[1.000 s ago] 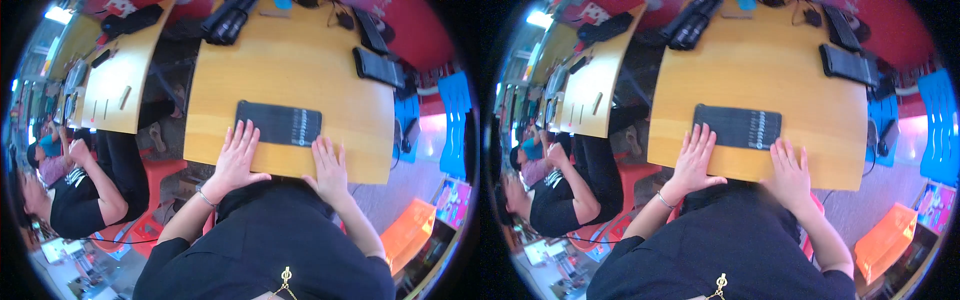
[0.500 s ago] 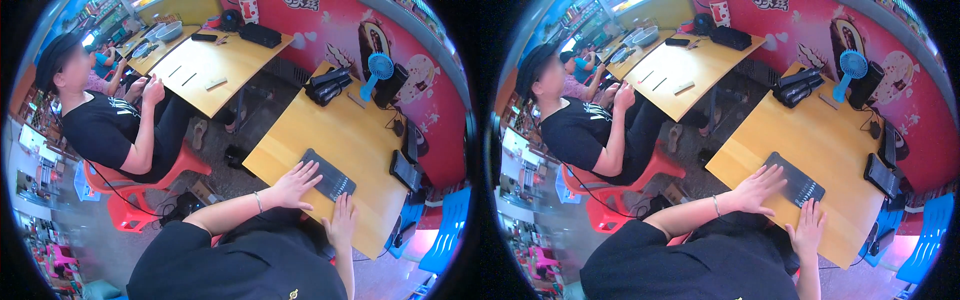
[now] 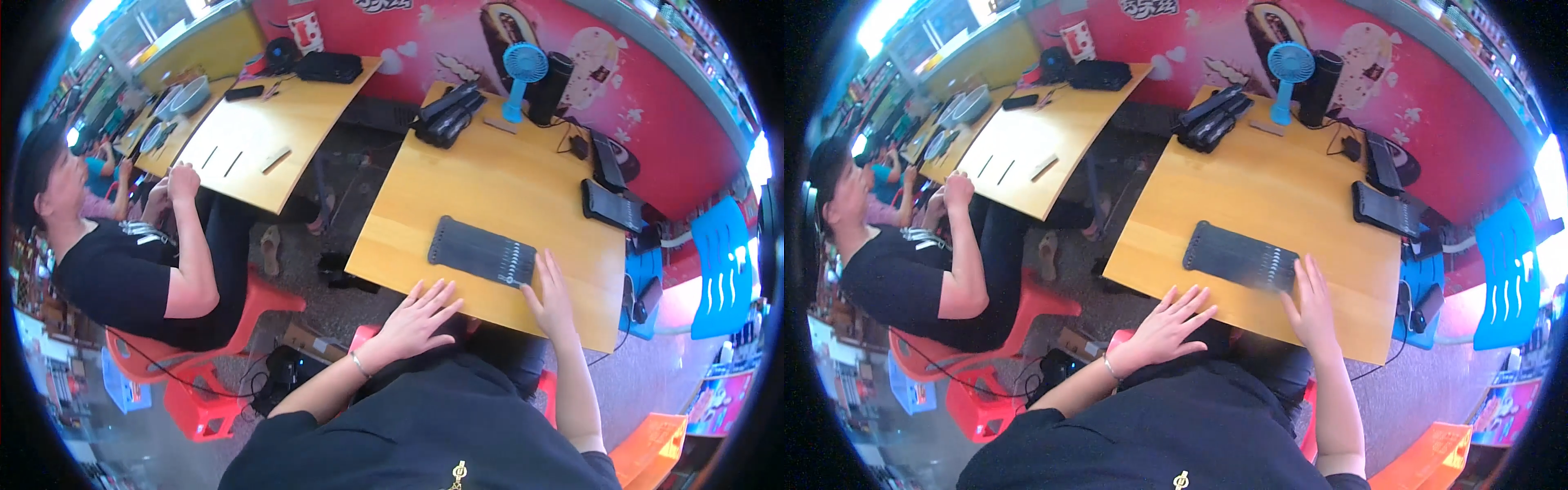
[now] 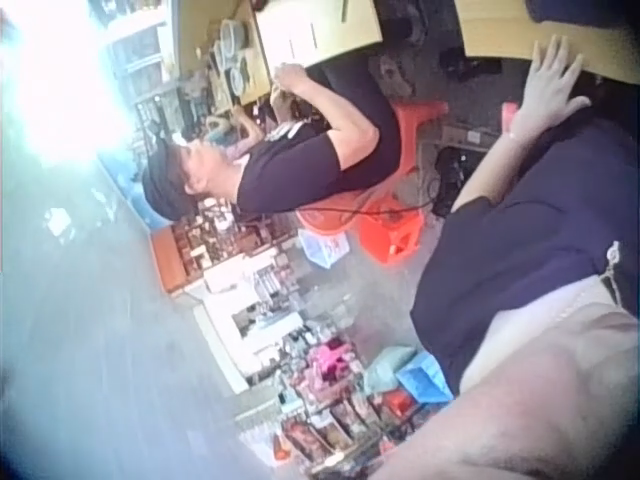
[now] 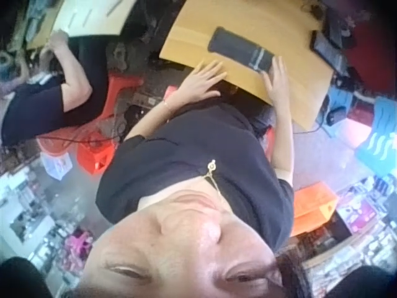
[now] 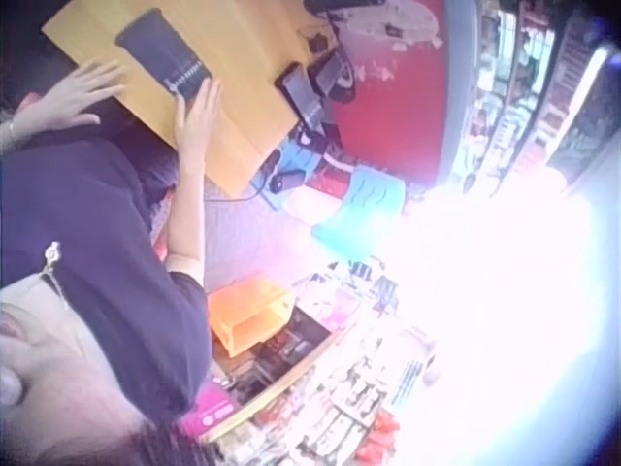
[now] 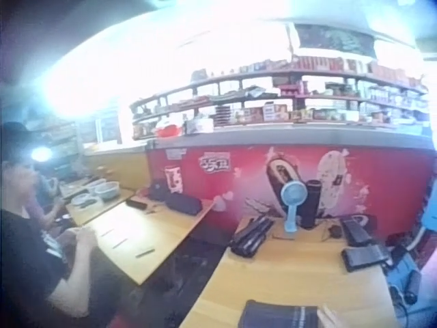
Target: Organizing and stacking black textile straps with labels on a table in a workshop.
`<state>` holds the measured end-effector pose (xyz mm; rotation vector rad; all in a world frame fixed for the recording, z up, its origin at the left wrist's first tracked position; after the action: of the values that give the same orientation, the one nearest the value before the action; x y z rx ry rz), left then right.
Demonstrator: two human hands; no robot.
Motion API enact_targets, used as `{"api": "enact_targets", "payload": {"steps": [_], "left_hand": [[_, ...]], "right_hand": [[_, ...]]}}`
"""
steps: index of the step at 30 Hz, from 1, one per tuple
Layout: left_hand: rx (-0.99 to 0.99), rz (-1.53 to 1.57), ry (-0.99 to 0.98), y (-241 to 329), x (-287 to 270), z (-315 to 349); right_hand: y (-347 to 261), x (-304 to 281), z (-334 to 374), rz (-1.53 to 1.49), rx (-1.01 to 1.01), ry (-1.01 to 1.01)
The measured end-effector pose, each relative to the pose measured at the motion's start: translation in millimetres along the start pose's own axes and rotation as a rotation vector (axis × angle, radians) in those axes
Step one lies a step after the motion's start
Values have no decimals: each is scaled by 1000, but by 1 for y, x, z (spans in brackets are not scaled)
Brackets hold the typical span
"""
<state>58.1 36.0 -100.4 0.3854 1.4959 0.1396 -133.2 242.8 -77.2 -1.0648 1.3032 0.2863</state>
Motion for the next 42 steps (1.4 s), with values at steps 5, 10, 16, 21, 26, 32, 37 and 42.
{"api": "enact_targets", "payload": {"steps": [5, 10, 16, 21, 26, 32, 37, 42], "left_hand": [[-10, 58, 64, -6, 12, 11], [-37, 69, 25, -1, 10, 15], [-75, 75, 25, -8, 19, 7], [-98, -16, 77, -10, 24, 0], [-128, -59, 63, -7, 29, 0], [-142, -48, 86, -6, 37, 6], [-109, 1, 105, -1, 23, 0], [-83, 321, 330, -10, -8, 3]], "right_hand": [[-19, 5, -75, -29, -38, -68], [31, 41, -231, 234, -180, 10], [68, 52, -361, 399, -17, 97], [88, 73, -351, 322, 60, 147], [58, 44, -263, 330, 69, 28], [45, 24, -164, 202, -218, -5], [53, 6, -152, 7, -181, -66], [-15, 16, -171, -199, -391, -114]]}}
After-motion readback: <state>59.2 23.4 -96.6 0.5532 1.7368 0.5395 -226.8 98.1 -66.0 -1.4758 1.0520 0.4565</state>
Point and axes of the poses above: each hand's wrist, its own z-axis away from the middle knuckle, its own x-axis out of the palm, y = z × x, the point moved 2 cm from there along -z, towards the middle knuckle, and after that the axes turned 9 degrees about -y, right-handed, at the moved point
